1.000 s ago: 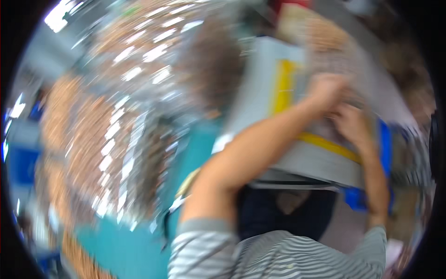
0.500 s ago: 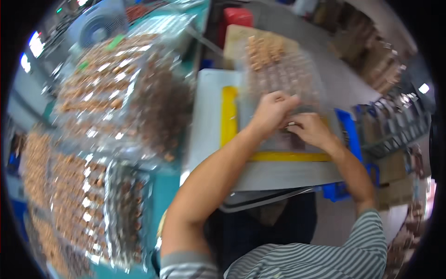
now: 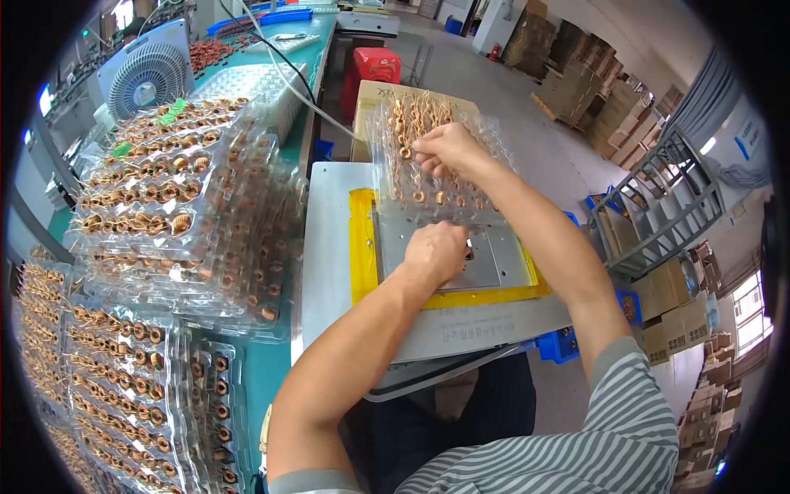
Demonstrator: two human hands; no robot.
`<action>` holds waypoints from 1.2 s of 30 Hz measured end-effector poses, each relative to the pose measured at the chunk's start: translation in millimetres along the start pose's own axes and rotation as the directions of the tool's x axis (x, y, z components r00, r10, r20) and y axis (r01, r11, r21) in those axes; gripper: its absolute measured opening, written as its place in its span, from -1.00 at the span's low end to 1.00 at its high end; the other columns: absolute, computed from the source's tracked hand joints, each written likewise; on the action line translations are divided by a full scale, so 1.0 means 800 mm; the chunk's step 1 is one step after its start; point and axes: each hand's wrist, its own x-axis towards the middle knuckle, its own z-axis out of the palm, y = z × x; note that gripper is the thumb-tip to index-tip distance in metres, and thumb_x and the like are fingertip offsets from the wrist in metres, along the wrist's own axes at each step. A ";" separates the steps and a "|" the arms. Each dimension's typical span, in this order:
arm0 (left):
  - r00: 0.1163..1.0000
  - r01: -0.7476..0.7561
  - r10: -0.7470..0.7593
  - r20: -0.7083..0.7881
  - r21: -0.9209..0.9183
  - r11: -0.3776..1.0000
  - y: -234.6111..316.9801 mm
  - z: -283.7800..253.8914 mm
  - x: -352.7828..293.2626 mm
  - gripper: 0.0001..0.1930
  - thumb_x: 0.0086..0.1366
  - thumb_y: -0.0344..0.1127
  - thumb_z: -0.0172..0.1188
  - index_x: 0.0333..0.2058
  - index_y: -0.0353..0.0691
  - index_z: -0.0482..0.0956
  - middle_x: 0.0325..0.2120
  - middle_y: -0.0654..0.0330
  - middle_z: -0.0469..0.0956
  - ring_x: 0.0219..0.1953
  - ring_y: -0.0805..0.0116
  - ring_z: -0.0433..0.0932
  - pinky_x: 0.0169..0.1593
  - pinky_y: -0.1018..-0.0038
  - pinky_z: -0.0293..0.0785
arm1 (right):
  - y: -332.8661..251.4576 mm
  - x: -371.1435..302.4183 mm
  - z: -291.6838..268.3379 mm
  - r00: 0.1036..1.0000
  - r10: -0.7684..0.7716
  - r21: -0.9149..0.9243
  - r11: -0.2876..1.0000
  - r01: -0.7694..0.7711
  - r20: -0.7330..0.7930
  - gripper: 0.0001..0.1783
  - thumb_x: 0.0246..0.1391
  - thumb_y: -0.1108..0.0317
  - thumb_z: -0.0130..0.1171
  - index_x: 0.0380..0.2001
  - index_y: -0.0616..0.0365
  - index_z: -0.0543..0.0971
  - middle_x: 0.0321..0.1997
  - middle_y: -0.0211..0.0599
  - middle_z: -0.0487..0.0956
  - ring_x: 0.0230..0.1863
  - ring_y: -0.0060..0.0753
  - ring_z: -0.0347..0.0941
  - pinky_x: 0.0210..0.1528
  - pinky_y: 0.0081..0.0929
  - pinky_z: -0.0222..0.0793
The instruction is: The person trims the wire leads of toroidal coils by inserting them into a tabletop trimming machine by hand. The person pulls out and reinserts the metal scrap collection tray beneath the machine, then continues trimming coil leads.
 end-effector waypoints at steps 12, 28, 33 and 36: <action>0.976 0.201 -0.078 0.204 -0.978 -0.050 0.000 -0.023 -0.003 -0.72 0.35 -0.08 0.09 -0.31 -0.21 0.49 -0.59 0.22 0.51 -0.66 0.45 0.45 -0.70 0.57 0.22 | -0.016 -0.047 -0.007 0.974 -0.205 0.140 0.966 0.217 -0.095 -0.76 0.20 0.35 0.01 -0.21 0.34 0.38 -0.25 -0.07 0.55 -0.47 -0.36 0.57 -0.44 -0.54 0.60; 0.963 -0.021 -0.267 -0.026 -1.000 0.023 0.007 -0.019 0.011 -0.84 0.29 -0.25 0.24 -0.27 -0.19 0.53 -0.46 0.28 0.53 -0.65 0.59 0.44 -0.73 0.68 0.15 | 0.065 -0.180 -0.073 0.967 -0.252 0.133 0.960 0.245 0.040 -0.82 0.13 0.52 0.20 -0.20 0.32 0.49 -0.38 -0.29 0.56 -0.42 -0.53 0.53 -0.41 -0.56 0.52; 0.970 0.018 -0.242 -0.014 -0.991 0.131 0.002 -0.016 0.013 -0.85 0.30 -0.24 0.24 -0.30 -0.18 0.55 -0.53 0.30 0.51 -0.66 0.61 0.40 -0.73 0.68 0.14 | 0.081 -0.185 -0.075 0.958 -0.248 0.081 0.968 0.238 0.148 -0.82 0.11 0.51 0.23 -0.25 0.27 0.45 -0.38 -0.29 0.56 -0.44 -0.54 0.53 -0.43 -0.59 0.50; 0.977 0.059 -0.209 0.033 -0.991 0.119 0.001 -0.014 0.012 -0.84 0.30 -0.23 0.23 -0.31 -0.19 0.55 -0.57 0.31 0.48 -0.67 0.62 0.38 -0.73 0.68 0.14 | 0.081 -0.191 -0.069 0.954 -0.254 0.118 0.964 0.236 0.161 -0.86 0.11 0.58 0.19 -0.26 0.31 0.46 -0.38 -0.29 0.56 -0.43 -0.54 0.53 -0.44 -0.59 0.50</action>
